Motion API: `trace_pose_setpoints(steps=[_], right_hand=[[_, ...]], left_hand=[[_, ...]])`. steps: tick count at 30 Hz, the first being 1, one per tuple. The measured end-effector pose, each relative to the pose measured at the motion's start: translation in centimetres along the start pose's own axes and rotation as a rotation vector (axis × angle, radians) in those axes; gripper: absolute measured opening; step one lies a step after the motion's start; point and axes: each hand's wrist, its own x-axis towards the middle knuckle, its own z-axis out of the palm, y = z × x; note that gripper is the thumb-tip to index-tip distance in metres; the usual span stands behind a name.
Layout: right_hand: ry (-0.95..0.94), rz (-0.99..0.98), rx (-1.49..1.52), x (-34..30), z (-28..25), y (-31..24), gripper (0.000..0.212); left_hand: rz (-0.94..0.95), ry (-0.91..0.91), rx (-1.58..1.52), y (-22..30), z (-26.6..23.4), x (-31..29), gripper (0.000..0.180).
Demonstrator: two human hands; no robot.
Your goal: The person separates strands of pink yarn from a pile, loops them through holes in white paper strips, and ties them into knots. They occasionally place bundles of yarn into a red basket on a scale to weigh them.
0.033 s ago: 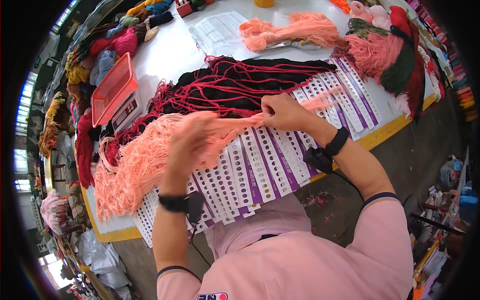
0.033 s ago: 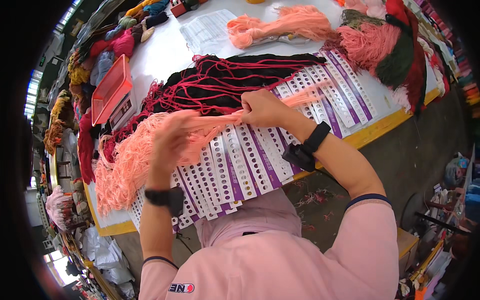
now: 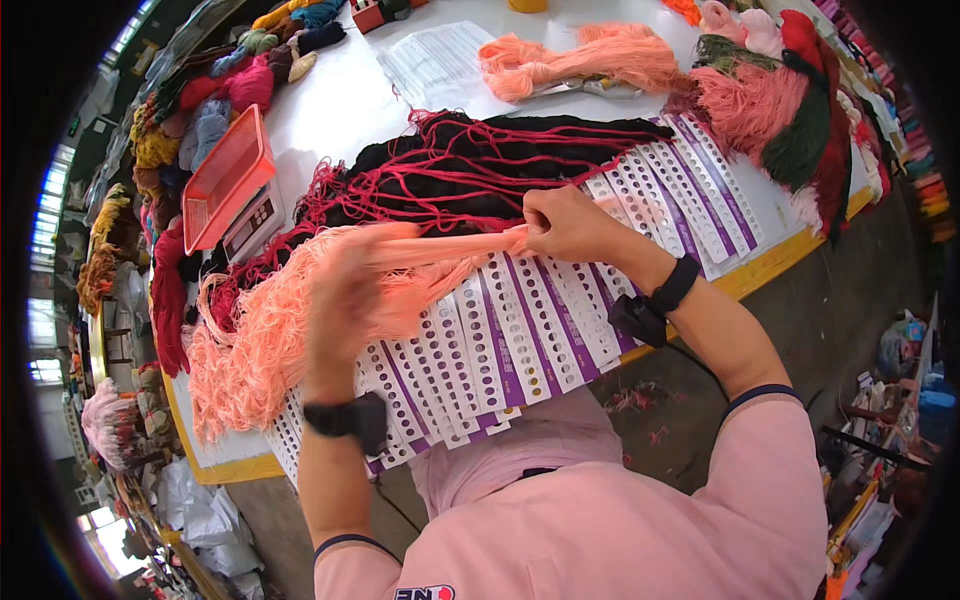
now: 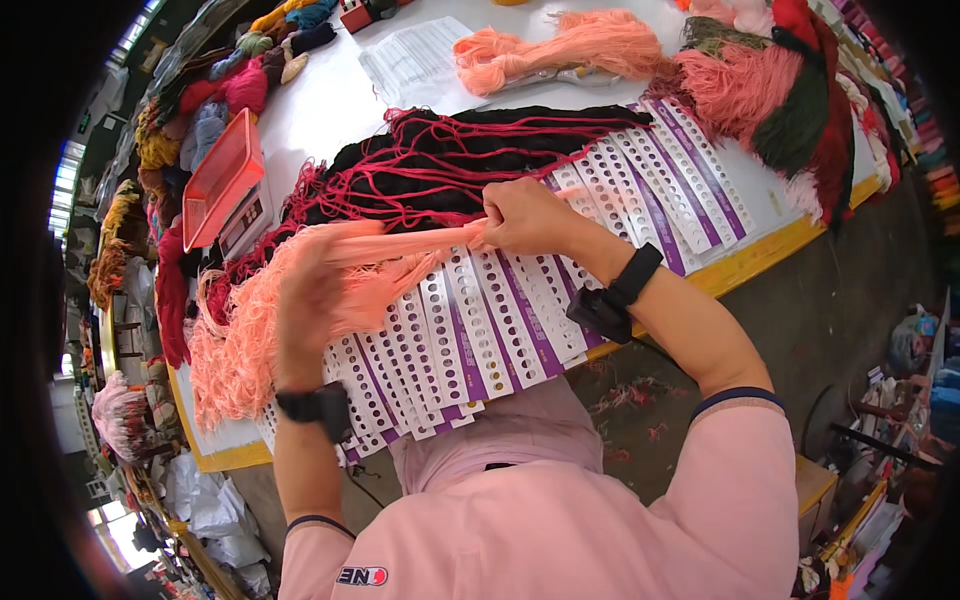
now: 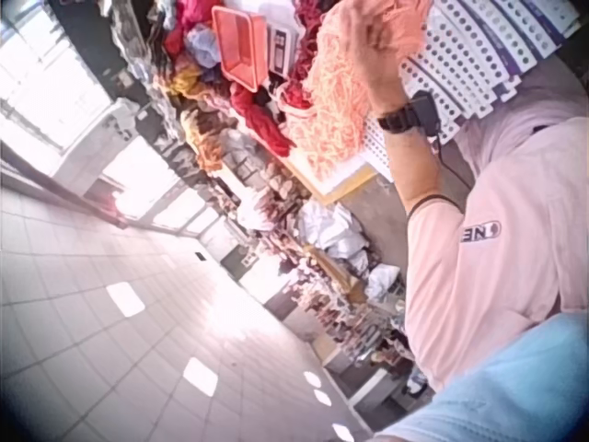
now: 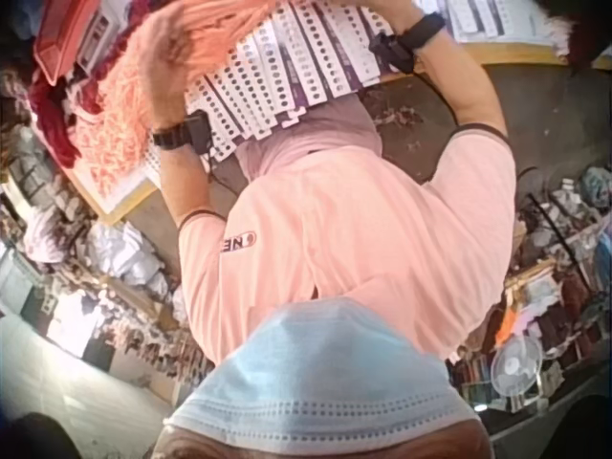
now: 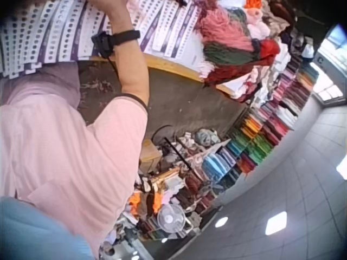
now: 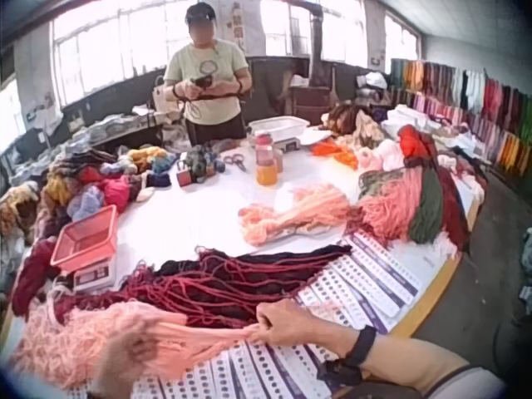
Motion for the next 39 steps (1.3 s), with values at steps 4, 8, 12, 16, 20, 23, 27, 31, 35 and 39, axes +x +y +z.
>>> trace_pose_setpoints(steps=[4, 8, 12, 16, 20, 23, 27, 31, 35, 39], right_hand=[[0.069, 0.033, -0.012, 0.1, 0.7, -1.4, 0.014], [-0.119, 0.147, 0.708, 0.4, 1.0, 0.1, 0.014], [0.052, -0.157, 0.035, -0.7, 0.8, -1.0, 0.015], [0.158, -0.277, -0.097, 0.2, 2.9, -1.1, 0.014], [0.109, -0.145, 0.106, -0.7, 2.4, -1.3, 0.015], [0.182, -0.277, -0.032, -0.4, 2.8, -1.1, 0.013], [-0.011, -0.101, 0.635, -0.2, 2.7, 0.7, 0.018], [0.099, -0.112, 0.165, -0.1, 2.4, -1.0, 0.01], [0.182, -0.263, -0.013, -0.2, 2.8, -1.1, 0.017], [0.205, -0.253, -0.118, -0.9, 2.7, -1.2, 0.026]], left_hand=[[0.174, 0.324, -0.783, 2.2, -18.7, -5.0, 0.023], [0.294, 1.021, 0.316, 2.0, -21.2, -5.1, 0.019], [0.427, 0.24, 1.047, -1.8, -4.4, -0.4, 0.023], [0.167, 0.094, 0.606, -6.7, 3.7, 2.9, 0.021], [0.152, 0.157, 0.474, -8.7, 4.3, 4.2, 0.017], [0.184, 0.082, 0.542, -8.3, 4.5, 4.1, 0.018], [0.131, -0.01, 0.663, -8.5, 4.2, 4.4, 0.021], [0.122, -0.037, 0.763, -7.8, 3.6, 5.1, 0.037], [-0.13, -0.06, 0.36, -6.8, 3.2, 4.8, 0.024], [-0.288, -0.017, -0.147, -1.5, 0.5, 2.5, 0.029]])
